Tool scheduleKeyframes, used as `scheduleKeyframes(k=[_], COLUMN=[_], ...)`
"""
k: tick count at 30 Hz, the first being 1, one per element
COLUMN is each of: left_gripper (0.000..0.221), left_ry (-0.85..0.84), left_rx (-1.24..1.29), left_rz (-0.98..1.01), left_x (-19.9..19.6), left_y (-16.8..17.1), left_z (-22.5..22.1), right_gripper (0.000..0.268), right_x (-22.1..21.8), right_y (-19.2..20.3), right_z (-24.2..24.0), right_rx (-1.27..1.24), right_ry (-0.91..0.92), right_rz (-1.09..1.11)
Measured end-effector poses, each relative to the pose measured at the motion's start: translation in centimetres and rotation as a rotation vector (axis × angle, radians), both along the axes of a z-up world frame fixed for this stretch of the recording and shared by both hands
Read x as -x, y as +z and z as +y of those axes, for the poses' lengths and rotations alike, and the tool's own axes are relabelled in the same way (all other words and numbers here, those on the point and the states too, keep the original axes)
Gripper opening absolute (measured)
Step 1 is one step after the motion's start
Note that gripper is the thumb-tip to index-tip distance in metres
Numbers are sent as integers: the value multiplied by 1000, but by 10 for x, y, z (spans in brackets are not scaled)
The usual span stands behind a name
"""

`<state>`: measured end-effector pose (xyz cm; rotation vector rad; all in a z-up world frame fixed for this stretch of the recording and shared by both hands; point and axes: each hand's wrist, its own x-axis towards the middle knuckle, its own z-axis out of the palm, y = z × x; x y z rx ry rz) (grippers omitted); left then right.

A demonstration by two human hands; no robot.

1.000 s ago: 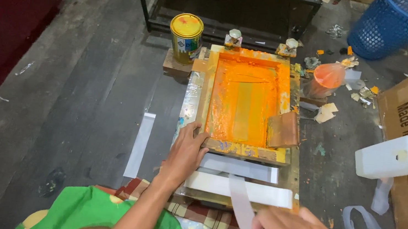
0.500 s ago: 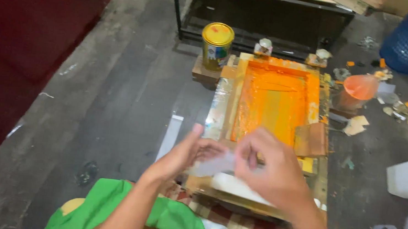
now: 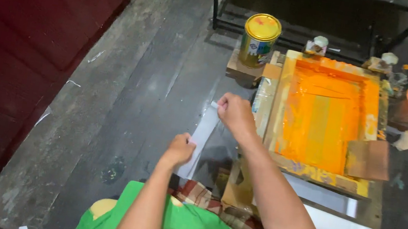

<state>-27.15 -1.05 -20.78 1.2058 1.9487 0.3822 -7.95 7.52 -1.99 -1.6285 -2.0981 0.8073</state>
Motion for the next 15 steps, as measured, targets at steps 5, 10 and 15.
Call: scheduleKeyframes(k=[5, 10, 15], left_gripper=[26, 27, 54], left_ry=[53, 81, -14], left_rx=[156, 219, 163], left_rz=[130, 112, 123], left_x=[-6, -14, -25], left_y=[-21, 1, 41], left_z=[1, -3, -10], right_gripper=[8, 12, 24], right_x=[38, 61, 77], right_y=[-66, -148, -175], right_z=[30, 65, 71], right_rx=[40, 105, 41], right_ry=[25, 25, 30], right_rz=[-265, -448, -586])
